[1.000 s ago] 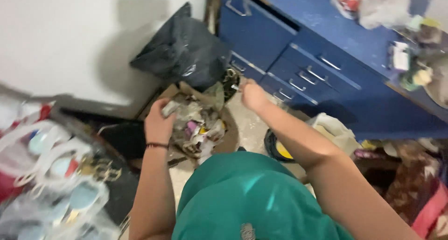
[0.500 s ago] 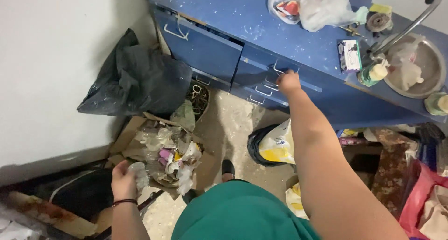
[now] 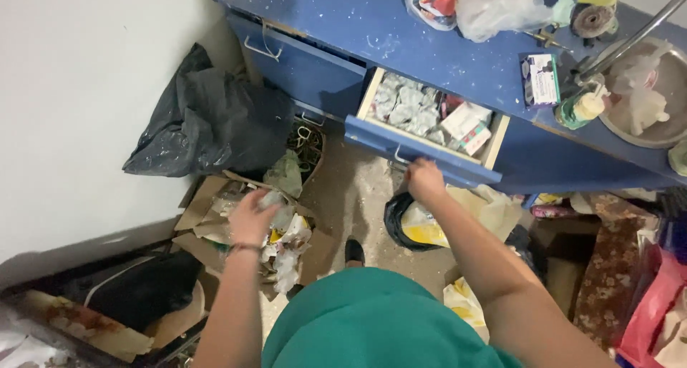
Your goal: Cleaning and shaping dental plaster and silicone molds using hand tools at a laboratory bench.
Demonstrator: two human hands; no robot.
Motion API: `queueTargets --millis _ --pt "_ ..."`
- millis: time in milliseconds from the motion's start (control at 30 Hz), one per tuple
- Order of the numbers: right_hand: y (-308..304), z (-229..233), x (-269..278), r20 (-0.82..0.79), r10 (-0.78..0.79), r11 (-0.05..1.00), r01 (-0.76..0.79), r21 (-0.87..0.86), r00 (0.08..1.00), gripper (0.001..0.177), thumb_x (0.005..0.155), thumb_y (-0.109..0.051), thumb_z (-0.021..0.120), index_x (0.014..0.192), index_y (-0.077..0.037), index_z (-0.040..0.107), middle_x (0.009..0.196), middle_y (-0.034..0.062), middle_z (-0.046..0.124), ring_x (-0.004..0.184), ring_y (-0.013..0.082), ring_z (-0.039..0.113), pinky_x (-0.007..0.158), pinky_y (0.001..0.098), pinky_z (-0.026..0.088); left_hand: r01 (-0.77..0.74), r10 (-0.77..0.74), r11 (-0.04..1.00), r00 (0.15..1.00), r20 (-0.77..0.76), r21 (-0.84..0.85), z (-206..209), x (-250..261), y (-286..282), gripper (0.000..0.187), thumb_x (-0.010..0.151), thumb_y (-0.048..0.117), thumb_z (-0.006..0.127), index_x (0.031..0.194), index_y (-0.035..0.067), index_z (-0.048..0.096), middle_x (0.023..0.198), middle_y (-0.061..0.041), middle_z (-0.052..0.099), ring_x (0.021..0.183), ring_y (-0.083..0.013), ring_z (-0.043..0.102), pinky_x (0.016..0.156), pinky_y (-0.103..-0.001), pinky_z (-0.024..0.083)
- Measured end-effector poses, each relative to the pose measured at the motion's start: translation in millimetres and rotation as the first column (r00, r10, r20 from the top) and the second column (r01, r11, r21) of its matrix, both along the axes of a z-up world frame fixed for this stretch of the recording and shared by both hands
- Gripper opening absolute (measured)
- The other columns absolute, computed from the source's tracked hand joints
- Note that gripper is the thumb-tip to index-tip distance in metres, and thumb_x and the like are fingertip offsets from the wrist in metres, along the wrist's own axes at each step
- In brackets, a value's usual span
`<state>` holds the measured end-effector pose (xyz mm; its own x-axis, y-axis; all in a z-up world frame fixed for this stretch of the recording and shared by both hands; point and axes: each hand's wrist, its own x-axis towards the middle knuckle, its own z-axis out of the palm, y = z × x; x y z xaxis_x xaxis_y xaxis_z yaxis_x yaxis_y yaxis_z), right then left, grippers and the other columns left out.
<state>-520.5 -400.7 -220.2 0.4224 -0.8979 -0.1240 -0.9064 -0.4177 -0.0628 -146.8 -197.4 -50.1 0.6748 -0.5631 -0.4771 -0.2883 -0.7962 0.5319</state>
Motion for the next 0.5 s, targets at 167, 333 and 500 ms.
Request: queueTargets --millis 167,333,500 --pt "48.0 -44.4 -25.7 0.265 0.078 0.995 -0.09 0.032 0.961 0.016 0.085 -0.016 0.063 0.072 -0.025 0.065 0.109 -0.0059 0.067 0.103 0.0223 0.068 0.089 0.0364 0.054 0.227 -0.358 0.88 0.895 -0.266 -0.417 -29.5 -77.6 -113.7 0.052 0.086 0.023 0.082 0.136 0.018 0.068 0.136 -0.01 0.069 0.129 -0.0316 0.063 0.105 -0.048 0.057" --pt "68.9 15.4 -22.6 0.456 0.2 0.977 -0.209 -0.03 0.867 0.015 0.087 -0.004 0.062 0.077 -0.015 0.066 0.129 0.0104 0.062 0.126 0.0365 0.058 0.105 0.0444 0.047 -0.136 -0.262 0.862 0.706 -0.658 -0.489 -2.1 -148.7 -152.5 0.063 0.105 0.024 0.061 0.16 0.006 0.036 0.162 -0.031 0.034 0.146 -0.0489 0.039 0.108 -0.059 0.05" --pt "104.1 13.6 0.2 0.513 0.312 0.947 -0.307 -0.098 0.8 0.006 0.094 -0.005 0.062 0.092 -0.008 0.067 0.131 0.0184 0.062 0.132 0.0386 0.055 0.114 0.046 0.046 0.048 -0.339 0.896 0.714 -0.612 -0.441 -34.0 -126.0 -92.7 0.038 0.106 0.015 0.055 0.142 0.011 0.062 0.134 -0.024 0.067 0.107 -0.0375 0.074 0.079 -0.045 0.066"
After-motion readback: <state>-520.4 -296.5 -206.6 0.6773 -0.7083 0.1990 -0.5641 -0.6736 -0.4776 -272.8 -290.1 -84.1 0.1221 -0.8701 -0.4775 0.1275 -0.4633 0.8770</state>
